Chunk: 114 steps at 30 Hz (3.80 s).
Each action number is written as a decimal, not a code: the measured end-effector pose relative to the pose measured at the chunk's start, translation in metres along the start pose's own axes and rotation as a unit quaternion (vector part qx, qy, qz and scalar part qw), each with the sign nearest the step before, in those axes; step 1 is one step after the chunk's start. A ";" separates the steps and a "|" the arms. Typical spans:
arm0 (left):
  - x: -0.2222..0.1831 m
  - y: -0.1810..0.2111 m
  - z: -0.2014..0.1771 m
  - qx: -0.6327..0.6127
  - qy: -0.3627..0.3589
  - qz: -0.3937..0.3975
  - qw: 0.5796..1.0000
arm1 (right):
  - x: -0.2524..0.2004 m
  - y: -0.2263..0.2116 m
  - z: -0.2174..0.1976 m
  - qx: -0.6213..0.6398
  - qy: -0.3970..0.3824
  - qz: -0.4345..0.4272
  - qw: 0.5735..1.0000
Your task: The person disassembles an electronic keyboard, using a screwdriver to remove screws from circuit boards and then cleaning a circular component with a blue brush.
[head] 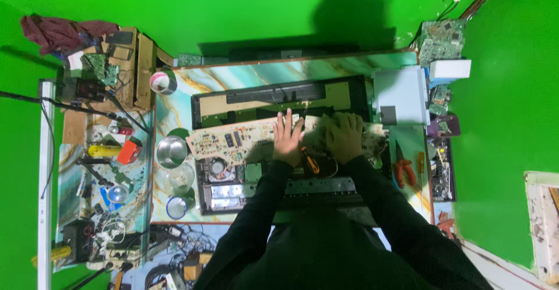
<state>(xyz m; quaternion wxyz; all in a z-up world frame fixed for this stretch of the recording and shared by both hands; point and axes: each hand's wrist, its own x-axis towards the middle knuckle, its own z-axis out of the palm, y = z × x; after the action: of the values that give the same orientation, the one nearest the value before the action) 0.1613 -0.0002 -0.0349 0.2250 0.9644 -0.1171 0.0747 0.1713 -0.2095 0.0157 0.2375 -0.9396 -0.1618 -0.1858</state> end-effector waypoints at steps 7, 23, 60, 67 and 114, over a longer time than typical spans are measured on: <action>-0.003 0.012 -0.014 0.020 0.006 -0.006 1.000 | -0.014 -0.010 -0.019 -0.006 0.045 -0.022 0.999; -0.052 0.130 -0.039 -0.198 0.064 0.091 0.974 | -0.109 0.046 -0.076 0.162 -0.043 0.049 0.985; -0.086 0.152 0.115 -0.245 -0.122 -0.157 0.949 | -0.157 0.101 -0.059 0.101 -0.142 0.138 0.975; -0.093 0.153 0.126 -0.227 -0.047 -0.126 0.964 | -0.150 0.096 -0.068 0.125 -0.033 0.038 0.991; -0.069 0.157 0.065 -0.355 0.085 -0.185 0.913 | -0.156 0.118 -0.081 0.308 -0.119 0.274 0.903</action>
<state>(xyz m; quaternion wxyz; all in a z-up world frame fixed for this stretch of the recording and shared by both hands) 0.0600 -0.1532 -0.0403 0.5713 0.8156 0.0640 0.0664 0.0589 -0.3828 -0.0298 0.5354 -0.8421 0.0254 0.0592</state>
